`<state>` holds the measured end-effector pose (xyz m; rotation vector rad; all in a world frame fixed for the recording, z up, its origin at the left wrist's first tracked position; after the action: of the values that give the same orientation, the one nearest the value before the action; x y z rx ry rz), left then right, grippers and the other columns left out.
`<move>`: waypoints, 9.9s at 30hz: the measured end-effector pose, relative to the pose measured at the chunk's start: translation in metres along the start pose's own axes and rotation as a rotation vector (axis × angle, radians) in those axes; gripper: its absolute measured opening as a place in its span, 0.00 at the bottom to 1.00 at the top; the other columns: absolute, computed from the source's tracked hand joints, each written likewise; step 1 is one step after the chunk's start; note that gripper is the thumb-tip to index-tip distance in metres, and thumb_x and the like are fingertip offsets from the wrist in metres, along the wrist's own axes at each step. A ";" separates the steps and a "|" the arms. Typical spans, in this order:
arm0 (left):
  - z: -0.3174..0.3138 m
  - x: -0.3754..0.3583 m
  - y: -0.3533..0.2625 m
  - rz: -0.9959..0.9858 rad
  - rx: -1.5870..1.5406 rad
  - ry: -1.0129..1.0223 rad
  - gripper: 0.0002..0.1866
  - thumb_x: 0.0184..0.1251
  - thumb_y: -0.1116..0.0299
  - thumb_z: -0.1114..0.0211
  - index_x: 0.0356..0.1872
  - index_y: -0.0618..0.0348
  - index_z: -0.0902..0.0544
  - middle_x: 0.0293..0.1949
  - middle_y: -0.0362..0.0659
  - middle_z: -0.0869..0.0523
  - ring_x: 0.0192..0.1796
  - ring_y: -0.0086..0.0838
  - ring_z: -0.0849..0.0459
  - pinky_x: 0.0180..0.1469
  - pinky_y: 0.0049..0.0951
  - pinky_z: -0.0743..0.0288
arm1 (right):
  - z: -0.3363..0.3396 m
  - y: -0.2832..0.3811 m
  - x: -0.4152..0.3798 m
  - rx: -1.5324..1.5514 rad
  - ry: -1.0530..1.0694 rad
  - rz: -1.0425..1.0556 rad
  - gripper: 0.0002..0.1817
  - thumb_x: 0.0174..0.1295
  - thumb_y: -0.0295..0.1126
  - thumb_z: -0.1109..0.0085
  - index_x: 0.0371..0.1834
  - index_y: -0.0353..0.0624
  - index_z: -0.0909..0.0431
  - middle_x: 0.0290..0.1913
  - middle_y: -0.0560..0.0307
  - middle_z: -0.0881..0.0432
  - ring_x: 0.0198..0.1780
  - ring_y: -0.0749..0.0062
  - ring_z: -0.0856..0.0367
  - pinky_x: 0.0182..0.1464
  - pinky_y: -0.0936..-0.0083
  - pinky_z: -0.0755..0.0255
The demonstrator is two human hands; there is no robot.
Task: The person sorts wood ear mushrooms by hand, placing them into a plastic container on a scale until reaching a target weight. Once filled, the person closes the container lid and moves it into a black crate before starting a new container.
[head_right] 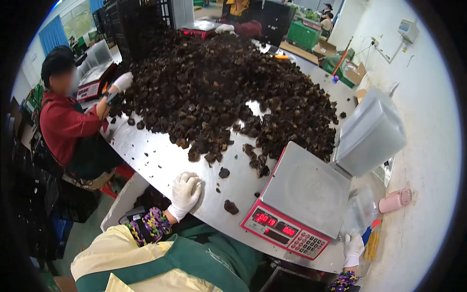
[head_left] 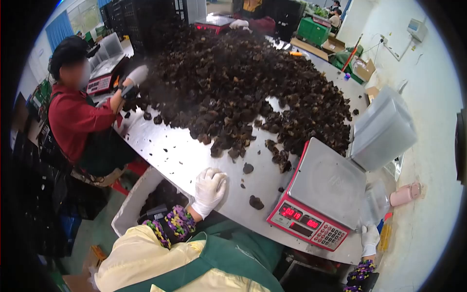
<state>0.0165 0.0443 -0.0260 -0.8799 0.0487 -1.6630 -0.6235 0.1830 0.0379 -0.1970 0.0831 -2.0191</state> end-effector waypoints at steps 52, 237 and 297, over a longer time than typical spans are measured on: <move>-0.042 0.154 0.056 -0.220 0.104 -0.004 0.23 0.60 0.62 0.26 0.59 0.44 0.16 0.62 0.47 0.19 0.62 0.47 0.20 0.61 0.44 0.23 | 0.004 0.456 -0.116 0.752 -0.169 0.616 0.23 0.56 0.24 0.40 0.57 0.48 0.17 0.63 0.47 0.24 0.69 0.46 0.30 0.74 0.45 0.41; -0.008 0.046 0.048 0.007 -0.272 0.203 0.16 0.61 0.68 0.28 0.50 0.54 0.16 0.42 0.48 0.18 0.38 0.40 0.16 0.41 0.37 0.21 | 0.028 0.450 -0.130 0.944 -0.387 0.768 0.16 0.54 0.23 0.34 0.47 0.46 0.17 0.48 0.59 0.16 0.50 0.59 0.19 0.57 0.59 0.25; -0.014 0.189 0.130 -0.038 0.083 0.189 0.15 0.64 0.69 0.32 0.53 0.49 0.13 0.44 0.46 0.13 0.49 0.44 0.13 0.54 0.39 0.19 | 0.028 0.453 -0.129 0.928 -0.339 0.743 0.16 0.52 0.22 0.34 0.45 0.46 0.16 0.44 0.57 0.16 0.48 0.57 0.19 0.53 0.60 0.25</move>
<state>0.1119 -0.1627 -0.0002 -0.6627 0.0925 -1.7672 -0.1618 0.0993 -0.0134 0.0869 -0.8563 -1.1011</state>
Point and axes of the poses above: each hand's wrist, its own x-axis towards the middle knuckle, its own z-axis out of the back of the hand, y = z × x, the point moved 2 cm from there along x, towards the middle knuckle
